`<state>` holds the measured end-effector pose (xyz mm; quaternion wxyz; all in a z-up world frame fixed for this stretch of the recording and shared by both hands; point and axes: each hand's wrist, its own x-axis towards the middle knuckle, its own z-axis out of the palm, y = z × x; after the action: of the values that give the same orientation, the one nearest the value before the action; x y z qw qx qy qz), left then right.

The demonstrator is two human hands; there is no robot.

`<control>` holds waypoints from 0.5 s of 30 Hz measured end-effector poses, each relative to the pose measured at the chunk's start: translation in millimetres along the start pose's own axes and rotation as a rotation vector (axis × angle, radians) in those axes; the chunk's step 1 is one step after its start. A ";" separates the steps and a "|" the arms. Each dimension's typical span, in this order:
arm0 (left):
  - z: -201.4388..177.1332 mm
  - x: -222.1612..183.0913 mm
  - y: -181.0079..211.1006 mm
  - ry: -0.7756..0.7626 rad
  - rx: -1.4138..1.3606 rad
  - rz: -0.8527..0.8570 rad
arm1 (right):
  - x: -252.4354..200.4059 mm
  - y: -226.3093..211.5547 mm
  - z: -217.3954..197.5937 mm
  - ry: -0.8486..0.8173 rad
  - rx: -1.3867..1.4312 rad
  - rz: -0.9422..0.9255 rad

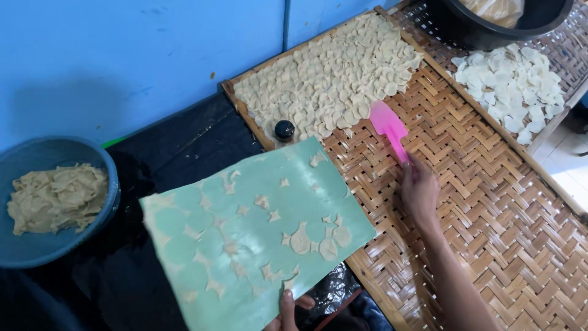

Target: Flattening and shaping dough using a rolling pin and a scraper on a plastic mat to prepare crackers.

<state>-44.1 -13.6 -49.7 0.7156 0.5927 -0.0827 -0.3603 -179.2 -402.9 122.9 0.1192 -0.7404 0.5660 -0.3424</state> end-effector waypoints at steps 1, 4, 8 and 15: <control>33.0 22.7 34.1 -0.019 0.003 -0.025 | -1.3 -7.8 -4.7 0.004 -0.056 -0.092; 53.6 27.4 82.3 -0.044 -0.089 0.073 | -8.0 -53.5 -26.2 -0.069 -0.475 -0.085; 48.0 33.5 73.4 -0.099 0.109 0.037 | -20.0 -57.9 -34.0 -0.105 -0.476 -0.041; 51.8 29.2 104.8 -0.158 0.472 0.120 | -91.5 -94.8 -85.6 -0.275 -0.071 0.078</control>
<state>-7.4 -68.4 51.2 0.5688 0.7074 -0.2552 -0.3331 -173.9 -269.3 205.4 0.1826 -0.7616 0.5844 -0.2125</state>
